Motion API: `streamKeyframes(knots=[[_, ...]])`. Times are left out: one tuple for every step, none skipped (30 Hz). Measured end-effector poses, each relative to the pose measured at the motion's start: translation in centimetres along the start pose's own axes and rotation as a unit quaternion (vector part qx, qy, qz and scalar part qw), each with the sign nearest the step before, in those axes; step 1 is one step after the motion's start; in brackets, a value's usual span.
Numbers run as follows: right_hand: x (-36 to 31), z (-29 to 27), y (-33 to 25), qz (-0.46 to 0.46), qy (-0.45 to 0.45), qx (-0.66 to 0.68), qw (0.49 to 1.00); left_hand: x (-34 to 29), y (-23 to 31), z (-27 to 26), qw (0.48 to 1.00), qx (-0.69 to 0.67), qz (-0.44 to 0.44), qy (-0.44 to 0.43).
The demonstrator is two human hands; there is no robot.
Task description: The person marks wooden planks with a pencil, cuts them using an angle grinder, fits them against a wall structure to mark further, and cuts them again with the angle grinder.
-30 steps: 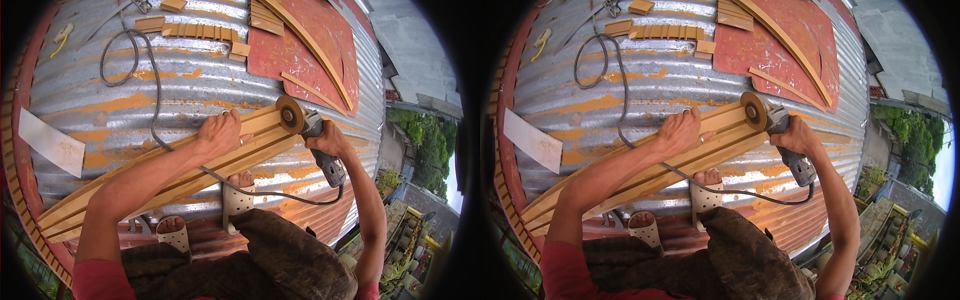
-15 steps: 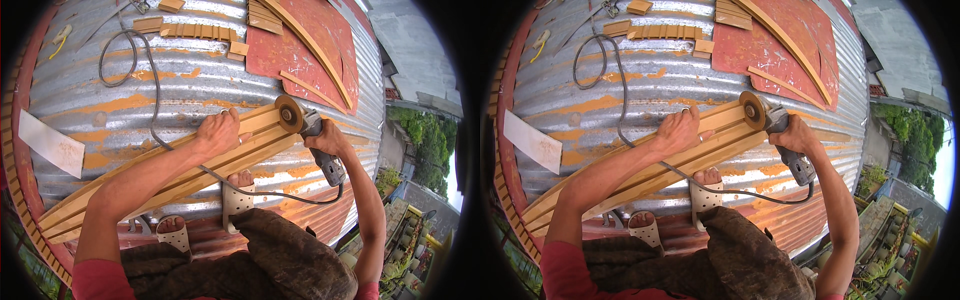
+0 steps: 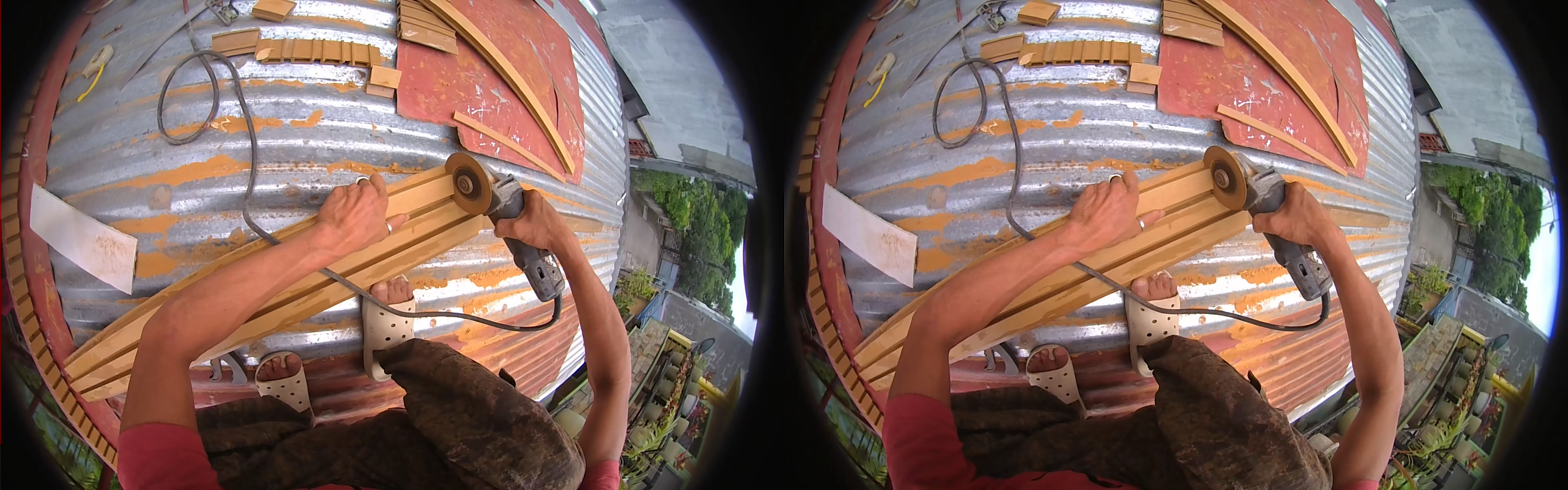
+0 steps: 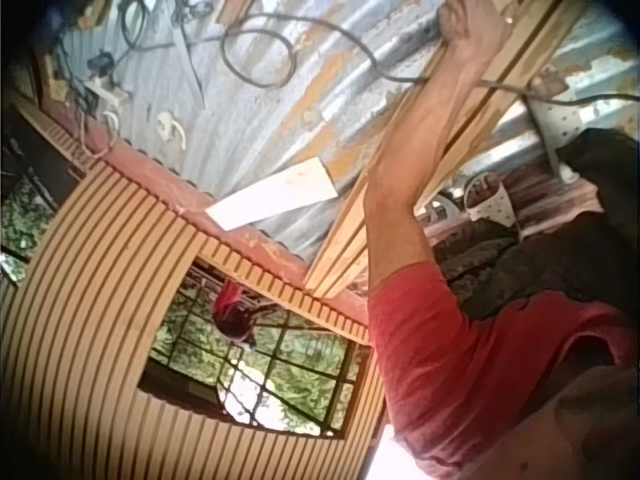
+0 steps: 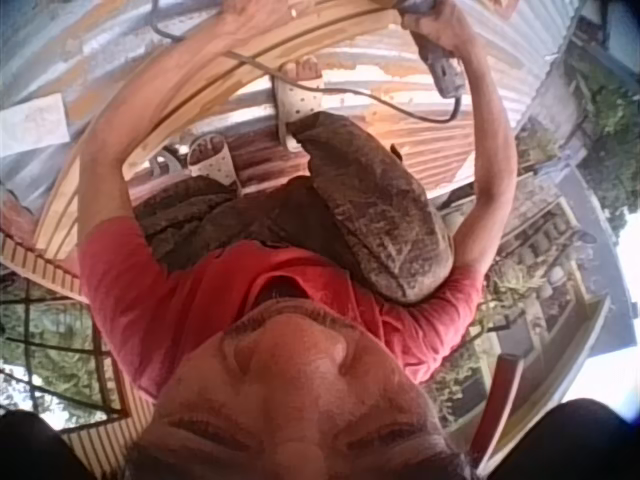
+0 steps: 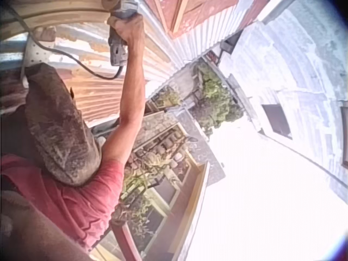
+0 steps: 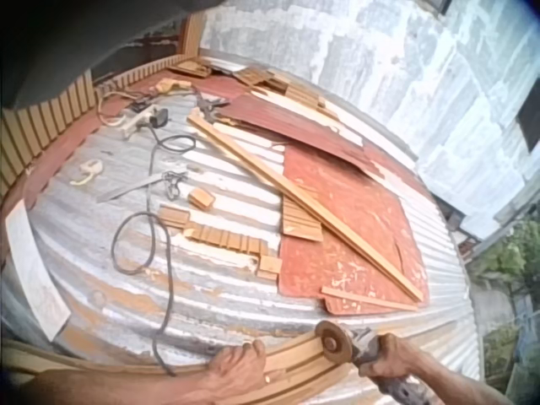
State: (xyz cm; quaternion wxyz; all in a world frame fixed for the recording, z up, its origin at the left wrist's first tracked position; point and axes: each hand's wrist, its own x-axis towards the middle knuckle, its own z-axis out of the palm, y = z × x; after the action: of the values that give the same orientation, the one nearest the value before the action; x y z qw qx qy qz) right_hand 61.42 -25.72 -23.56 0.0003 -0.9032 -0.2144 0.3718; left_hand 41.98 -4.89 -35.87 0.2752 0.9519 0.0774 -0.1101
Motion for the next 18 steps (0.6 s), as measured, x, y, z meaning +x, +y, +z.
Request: streamKeyframes(knots=[[0.0,0.0,-0.1,0.002,0.001,-0.001,1.000,0.0,0.0,0.0,1.000,0.000,-0.002,-0.003],[-0.1,-0.1,-0.2,0.002,0.001,-0.001,1.000,0.1,0.0,0.1,1.000,0.000,-0.002,-0.003],[-0.1,-0.1,-0.3,0.011,-0.005,0.002,1.000,0.1,0.0,0.1,1.000,0.003,-0.001,-0.004],[0.0,-0.2,-0.3,0.019,-0.010,0.006,1.000,0.1,0.0,0.1,1.000,0.007,0.001,-0.005],[0.0,-0.1,-0.2,0.019,-0.010,0.006,1.000,0.1,0.0,0.0,1.000,0.008,0.000,-0.005],[0.0,0.1,0.0,0.010,0.000,-0.001,1.000,0.1,0.0,-0.1,1.000,0.001,-0.005,-0.013],[0.0,0.1,0.1,0.002,0.010,-0.009,1.000,0.1,0.0,-0.2,1.000,-0.006,-0.011,-0.021],[0.0,0.1,0.0,0.002,0.010,-0.009,1.000,0.0,0.1,-0.3,1.000,-0.006,-0.011,-0.021],[-0.1,0.1,-0.1,-0.005,0.010,0.000,1.000,0.0,0.1,-0.3,1.000,-0.006,-0.009,-0.014],[-0.1,0.1,-0.2,-0.012,0.011,0.010,1.000,0.0,0.1,-0.3,1.000,-0.006,-0.008,-0.006],[0.0,0.2,0.0,-0.012,0.011,0.010,1.000,0.0,0.1,-0.4,1.000,-0.005,-0.007,-0.006],[0.1,0.3,0.3,-0.019,0.014,0.013,1.000,0.0,0.2,-0.7,1.000,0.004,-0.008,-0.023],[0.2,0.3,0.5,-0.026,0.017,0.015,0.999,0.0,0.4,-0.9,0.999,0.014,-0.007,-0.039],[0.2,0.3,0.6,-0.026,0.017,0.015,0.999,0.0,0.5,-1.0,0.999,0.014,-0.007,-0.039],[0.2,0.3,0.6,-0.023,0.017,0.012,1.000,-0.1,0.5,-1.1,0.999,0.018,-0.008,-0.042],[0.1,0.2,0.5,-0.020,0.017,0.010,1.000,-0.1,0.5,-1.2,0.999,0.023,-0.009,-0.044],[0.1,0.2,0.4,-0.020,0.017,0.010,1.000,-0.1,0.4,-0.9,0.999,0.023,-0.008,-0.045],[0.0,0.1,0.3,-0.021,0.016,0.015,1.000,-0.1,0.3,-0.7,1.000,0.013,-0.001,-0.009]])
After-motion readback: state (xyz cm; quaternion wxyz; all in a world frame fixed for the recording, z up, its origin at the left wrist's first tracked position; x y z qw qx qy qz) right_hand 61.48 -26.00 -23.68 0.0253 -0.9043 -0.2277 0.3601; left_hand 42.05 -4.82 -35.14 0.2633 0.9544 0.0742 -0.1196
